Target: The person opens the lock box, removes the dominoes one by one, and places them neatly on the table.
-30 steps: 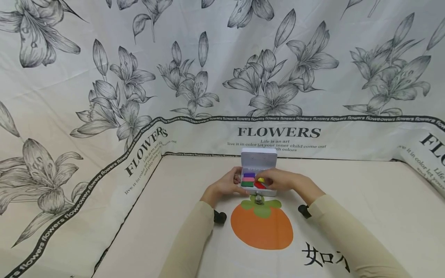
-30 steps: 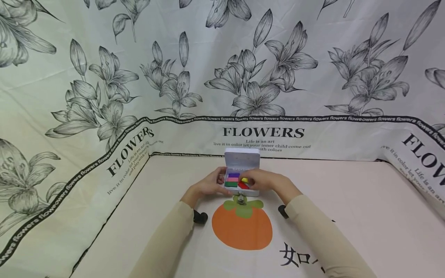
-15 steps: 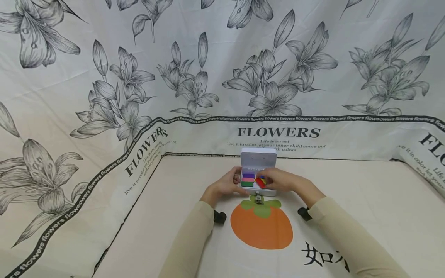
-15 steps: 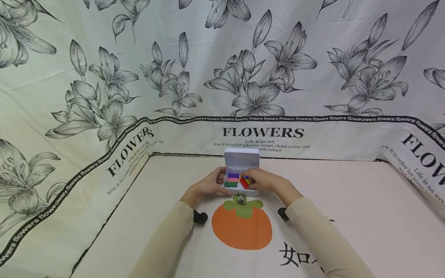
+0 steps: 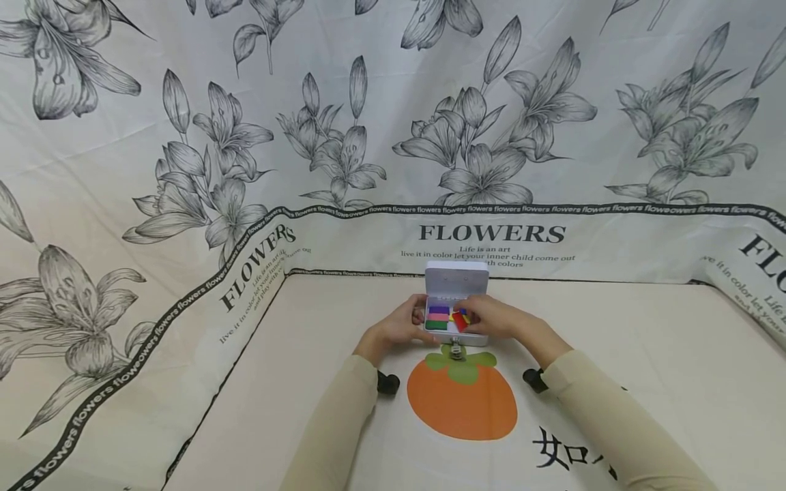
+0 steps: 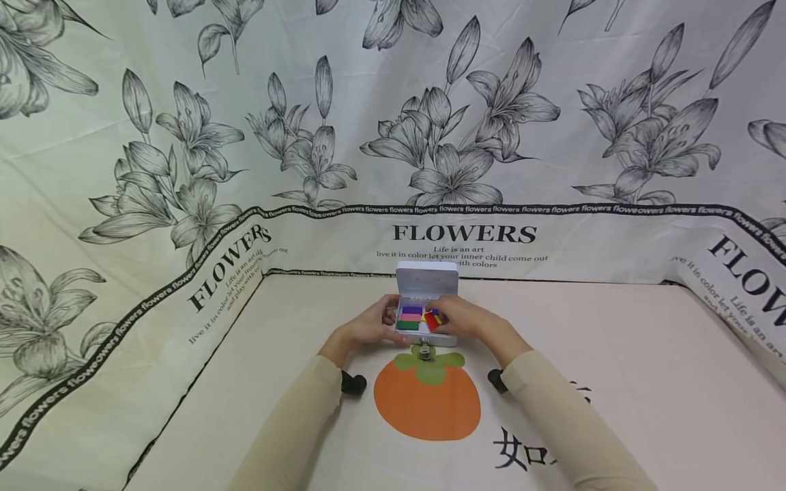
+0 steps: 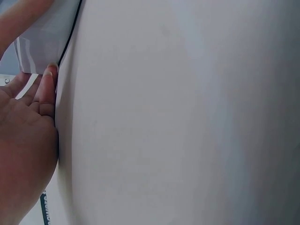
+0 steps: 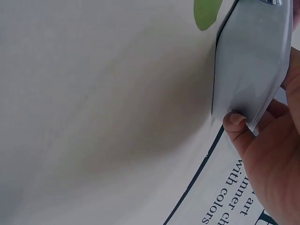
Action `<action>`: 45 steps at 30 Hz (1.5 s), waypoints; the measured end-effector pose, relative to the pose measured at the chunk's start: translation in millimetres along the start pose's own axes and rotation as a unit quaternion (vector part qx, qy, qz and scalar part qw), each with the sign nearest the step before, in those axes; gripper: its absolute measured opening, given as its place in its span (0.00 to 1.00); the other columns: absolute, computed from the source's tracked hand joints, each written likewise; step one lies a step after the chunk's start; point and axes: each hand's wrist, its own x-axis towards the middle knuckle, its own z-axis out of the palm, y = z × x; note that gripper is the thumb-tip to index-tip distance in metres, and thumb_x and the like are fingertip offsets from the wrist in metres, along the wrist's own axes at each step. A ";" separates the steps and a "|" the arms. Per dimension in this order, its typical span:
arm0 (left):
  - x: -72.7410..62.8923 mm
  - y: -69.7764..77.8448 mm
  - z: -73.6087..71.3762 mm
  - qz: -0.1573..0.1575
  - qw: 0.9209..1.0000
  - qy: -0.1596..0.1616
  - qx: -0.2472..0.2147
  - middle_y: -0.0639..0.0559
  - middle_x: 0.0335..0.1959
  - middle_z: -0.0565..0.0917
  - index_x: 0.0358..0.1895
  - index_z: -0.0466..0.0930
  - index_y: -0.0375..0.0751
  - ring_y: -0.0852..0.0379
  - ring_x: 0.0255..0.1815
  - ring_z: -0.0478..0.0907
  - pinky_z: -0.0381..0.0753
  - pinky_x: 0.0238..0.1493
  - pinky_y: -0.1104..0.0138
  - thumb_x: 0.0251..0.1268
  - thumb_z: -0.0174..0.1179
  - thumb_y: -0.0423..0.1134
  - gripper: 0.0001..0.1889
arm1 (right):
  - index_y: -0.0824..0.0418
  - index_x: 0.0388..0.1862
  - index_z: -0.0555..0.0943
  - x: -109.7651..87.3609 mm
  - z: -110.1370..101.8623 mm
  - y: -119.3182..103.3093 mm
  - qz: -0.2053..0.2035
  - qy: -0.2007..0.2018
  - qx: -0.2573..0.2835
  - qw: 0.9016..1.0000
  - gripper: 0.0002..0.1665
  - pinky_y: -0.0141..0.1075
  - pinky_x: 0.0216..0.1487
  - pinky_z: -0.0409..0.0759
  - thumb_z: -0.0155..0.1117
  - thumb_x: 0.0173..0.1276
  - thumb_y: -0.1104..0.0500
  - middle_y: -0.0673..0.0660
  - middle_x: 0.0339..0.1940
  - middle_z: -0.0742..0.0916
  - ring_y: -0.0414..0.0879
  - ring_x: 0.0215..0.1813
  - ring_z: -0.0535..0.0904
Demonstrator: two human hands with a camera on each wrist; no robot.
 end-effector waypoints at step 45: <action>-0.1 -0.2 2.1 0.001 1.000 0.006 0.013 0.48 0.51 0.75 0.75 0.61 0.45 0.54 0.51 0.70 0.71 0.58 0.61 0.47 0.81 0.32 0.50 | 0.70 0.60 0.80 -18.5 -4.1 -14.7 0.029 0.078 0.016 0.996 0.25 0.45 0.46 0.75 0.72 0.68 0.58 0.56 0.42 0.85 0.52 0.43 0.77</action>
